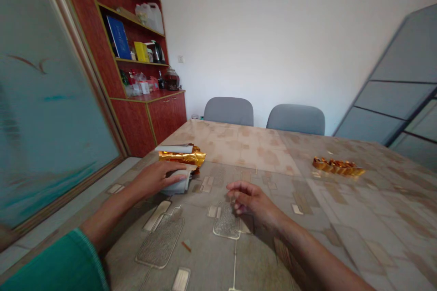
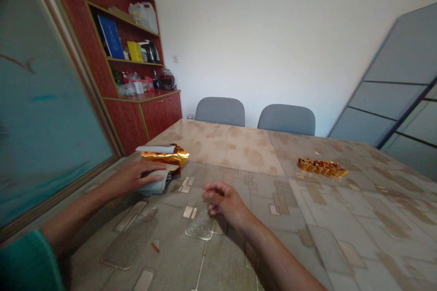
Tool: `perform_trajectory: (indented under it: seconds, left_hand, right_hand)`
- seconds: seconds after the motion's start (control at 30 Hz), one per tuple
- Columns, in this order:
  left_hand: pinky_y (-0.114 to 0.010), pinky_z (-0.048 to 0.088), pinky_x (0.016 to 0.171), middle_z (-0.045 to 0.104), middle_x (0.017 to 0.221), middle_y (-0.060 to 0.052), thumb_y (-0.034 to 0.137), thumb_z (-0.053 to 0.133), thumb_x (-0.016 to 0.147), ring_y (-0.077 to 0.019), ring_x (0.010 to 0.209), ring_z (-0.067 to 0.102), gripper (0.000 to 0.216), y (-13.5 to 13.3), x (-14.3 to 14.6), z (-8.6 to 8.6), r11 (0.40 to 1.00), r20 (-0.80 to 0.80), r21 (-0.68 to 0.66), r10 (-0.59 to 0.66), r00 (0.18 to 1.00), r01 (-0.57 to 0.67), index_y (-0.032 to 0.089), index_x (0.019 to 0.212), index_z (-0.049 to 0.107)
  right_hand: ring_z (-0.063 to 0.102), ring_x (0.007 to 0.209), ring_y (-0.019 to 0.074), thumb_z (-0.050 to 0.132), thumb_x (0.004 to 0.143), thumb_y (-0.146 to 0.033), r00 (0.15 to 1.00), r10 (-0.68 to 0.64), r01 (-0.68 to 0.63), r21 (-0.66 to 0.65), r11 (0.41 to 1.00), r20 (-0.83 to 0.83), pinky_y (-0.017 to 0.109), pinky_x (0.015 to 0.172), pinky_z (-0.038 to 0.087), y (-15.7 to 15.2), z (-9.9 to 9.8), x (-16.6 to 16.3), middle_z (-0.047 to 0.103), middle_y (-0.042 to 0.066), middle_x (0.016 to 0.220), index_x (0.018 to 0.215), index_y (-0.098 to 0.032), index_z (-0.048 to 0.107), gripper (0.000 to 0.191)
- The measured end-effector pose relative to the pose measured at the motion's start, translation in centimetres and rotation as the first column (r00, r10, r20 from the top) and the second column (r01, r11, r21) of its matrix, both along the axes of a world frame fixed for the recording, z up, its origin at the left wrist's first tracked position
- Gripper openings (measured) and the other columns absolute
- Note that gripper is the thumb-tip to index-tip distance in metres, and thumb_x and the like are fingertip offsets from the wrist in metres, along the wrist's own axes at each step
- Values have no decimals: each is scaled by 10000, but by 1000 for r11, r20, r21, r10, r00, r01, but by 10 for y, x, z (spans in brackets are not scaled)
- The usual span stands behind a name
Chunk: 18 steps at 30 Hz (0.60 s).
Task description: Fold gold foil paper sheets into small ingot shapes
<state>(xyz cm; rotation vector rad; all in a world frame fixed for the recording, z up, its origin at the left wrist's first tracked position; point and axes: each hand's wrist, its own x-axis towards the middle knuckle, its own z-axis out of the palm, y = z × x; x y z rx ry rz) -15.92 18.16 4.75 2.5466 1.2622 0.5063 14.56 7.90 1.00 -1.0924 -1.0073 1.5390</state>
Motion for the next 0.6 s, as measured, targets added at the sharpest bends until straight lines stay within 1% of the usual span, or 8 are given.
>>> perform_trajectory:
  seconds: [0.1, 0.2, 0.27, 0.37, 0.43, 0.5, 0.53, 0.6]
  left_hand:
    - [-431, 485, 1052, 735, 1275, -90, 602, 494, 954, -345, 1191, 665, 510, 2, -3, -2, 999, 6, -19, -31, 1000, 31, 234, 1179, 767]
    - [-432, 464, 1077, 708, 1323, -91, 560, 398, 1008, -330, 1231, 642, 532, 2, -4, -2, 999, 9, -30, -37, 999, 37, 218, 1234, 736]
    - [-461, 450, 1089, 690, 1348, -106, 560, 405, 1005, -343, 1253, 626, 539, 1, -5, -1, 999, 3, -36, -32, 999, 32, 207, 1273, 712]
    - [-502, 420, 1114, 629, 1426, -128, 599, 595, 895, -377, 1304, 581, 605, 0, -8, 3, 999, -6, -41, -35, 999, 35, 211, 1357, 647]
    - [-508, 391, 1141, 549, 1511, -117, 587, 725, 790, -380, 1360, 527, 765, -3, -11, 8, 998, -11, -32, -63, 998, 62, 242, 1450, 549]
    - [-504, 371, 1159, 491, 1561, -108, 531, 798, 725, -372, 1395, 487, 893, -8, -15, 12, 996, -33, 4, -88, 996, 88, 259, 1505, 460]
    - [-503, 373, 1158, 486, 1564, -112, 494, 806, 723, -369, 1395, 486, 895, -10, -18, 13, 995, -53, 31, -89, 995, 91, 255, 1507, 446]
    - [-502, 401, 1137, 519, 1533, -125, 419, 786, 747, -369, 1364, 517, 795, -14, -24, 12, 992, -93, 96, -67, 993, 76, 237, 1460, 485]
  right_hand:
    - [512, 508, 78, 877, 599, -350, 1000, 6, -6, -14, 1000, -25, 211, 495, 404, 22, -6, -23, 635, -30, 694, 884, -180, 694, 379]
    - [533, 521, 80, 869, 633, -322, 999, 32, -33, -17, 999, -42, 221, 516, 445, 32, -8, -41, 657, -22, 733, 920, -179, 700, 362]
    - [531, 514, 83, 875, 647, -308, 998, 54, -55, -18, 998, -44, 227, 512, 445, 34, -7, -46, 658, -20, 723, 905, -177, 699, 339]
    - [525, 507, 85, 869, 661, -302, 996, 75, -76, -12, 997, -44, 225, 502, 420, 33, -7, -47, 661, -16, 701, 882, -172, 699, 307]
    - [521, 505, 85, 859, 658, -298, 995, 83, -84, -7, 996, -45, 223, 500, 398, 28, -8, -45, 665, -12, 684, 858, -165, 701, 288]
    - [515, 502, 86, 849, 649, -295, 995, 87, -87, -2, 996, -49, 222, 497, 373, 20, -9, -42, 666, -10, 661, 837, -161, 701, 274]
    - [512, 502, 86, 842, 647, -293, 995, 86, -86, 2, 996, -53, 221, 498, 362, 15, -10, -41, 667, -9, 652, 836, -159, 703, 270]
    - [500, 499, 82, 827, 650, -297, 995, 79, -79, 8, 997, -66, 219, 498, 338, 6, -10, -36, 674, -7, 650, 850, -156, 707, 272]
